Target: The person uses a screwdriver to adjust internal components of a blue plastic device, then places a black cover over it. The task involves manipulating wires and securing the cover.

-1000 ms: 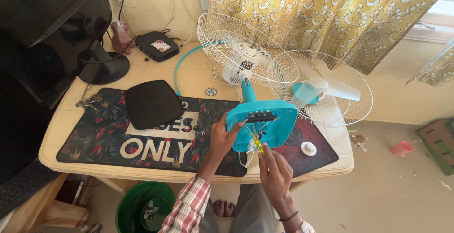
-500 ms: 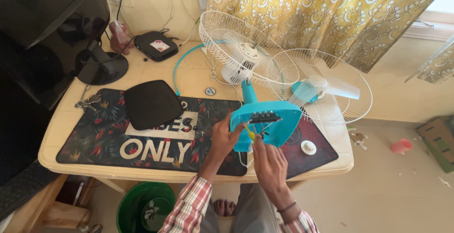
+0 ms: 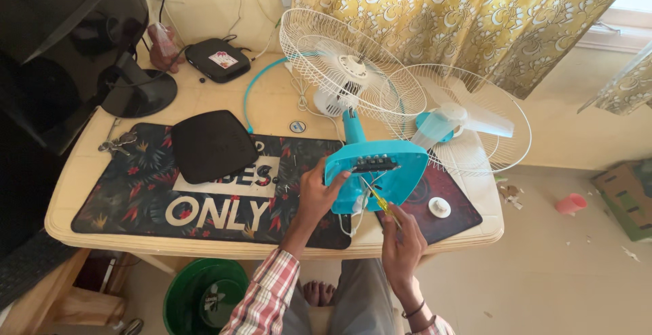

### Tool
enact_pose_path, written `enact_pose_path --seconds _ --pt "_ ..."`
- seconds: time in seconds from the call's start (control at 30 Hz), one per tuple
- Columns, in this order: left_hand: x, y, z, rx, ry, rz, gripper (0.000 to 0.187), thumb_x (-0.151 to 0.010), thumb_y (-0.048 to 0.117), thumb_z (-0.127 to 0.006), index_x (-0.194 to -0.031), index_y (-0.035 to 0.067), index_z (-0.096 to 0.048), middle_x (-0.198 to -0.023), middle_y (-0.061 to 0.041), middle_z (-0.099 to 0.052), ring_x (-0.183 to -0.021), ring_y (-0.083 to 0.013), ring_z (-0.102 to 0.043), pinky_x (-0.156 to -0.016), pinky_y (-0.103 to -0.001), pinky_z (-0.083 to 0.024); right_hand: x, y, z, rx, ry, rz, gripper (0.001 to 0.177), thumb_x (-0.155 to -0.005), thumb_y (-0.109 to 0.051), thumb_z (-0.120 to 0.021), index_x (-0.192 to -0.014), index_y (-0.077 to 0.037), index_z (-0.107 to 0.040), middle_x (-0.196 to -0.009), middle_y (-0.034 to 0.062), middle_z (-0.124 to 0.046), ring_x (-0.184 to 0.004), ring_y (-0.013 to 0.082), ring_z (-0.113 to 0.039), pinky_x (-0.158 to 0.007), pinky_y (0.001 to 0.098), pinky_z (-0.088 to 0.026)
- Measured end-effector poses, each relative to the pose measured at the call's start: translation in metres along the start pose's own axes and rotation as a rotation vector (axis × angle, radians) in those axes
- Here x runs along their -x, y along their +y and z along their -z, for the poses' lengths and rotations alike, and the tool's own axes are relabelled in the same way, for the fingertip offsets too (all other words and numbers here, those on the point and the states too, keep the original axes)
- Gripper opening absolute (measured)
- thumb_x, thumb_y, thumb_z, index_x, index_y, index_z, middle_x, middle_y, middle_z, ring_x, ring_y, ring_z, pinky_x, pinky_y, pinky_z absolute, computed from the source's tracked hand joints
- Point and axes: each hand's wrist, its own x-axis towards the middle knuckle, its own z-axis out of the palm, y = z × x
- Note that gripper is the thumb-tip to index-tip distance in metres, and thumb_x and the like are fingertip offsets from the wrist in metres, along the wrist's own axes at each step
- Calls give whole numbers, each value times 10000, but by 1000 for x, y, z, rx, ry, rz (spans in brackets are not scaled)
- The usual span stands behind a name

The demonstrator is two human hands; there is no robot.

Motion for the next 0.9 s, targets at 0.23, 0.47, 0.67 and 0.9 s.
enact_pose_path --seconds 0.23,0.47,0.67,0.9 --pt "0 -5 0 22 -5 -5 397 -959 357 -743 -1147 15 -672 -850 -113 -753 -761 -162 -753 -667 -316 -573 23 38 0 -373 5 -428 279 -1040 -111 -564 -1266 38 -631 -973 108 -735 -783 92 -664 -704 251 -566" --pt "0 -6 -1 53 15 -8 500 -950 401 -743 -1244 5 -659 -900 -98 -766 -786 -144 -740 -679 -307 -574 35 55 9 -545 63 -537 223 -1049 -104 -565 -1207 37 -638 -977 122 -717 -774 128 -687 -722 269 -561" --pt "0 -10 2 -22 -1 55 464 -930 412 -748 -1161 15 -681 -794 -78 -735 -682 -131 -699 -618 -308 -540 39 72 31 -774 243 -605 198 -1036 -92 -571 -1184 29 -621 -1058 125 -735 -800 149 -691 -723 284 -554" --pt "-3 -20 8 8 28 68 416 -943 373 -766 -1135 15 -679 -772 -67 -715 -685 -103 -646 -627 -299 -536 20 119 36 -493 208 -625 226 -970 -81 -651 -1173 3 -600 -1093 127 -745 -909 150 -708 -787 267 -549"
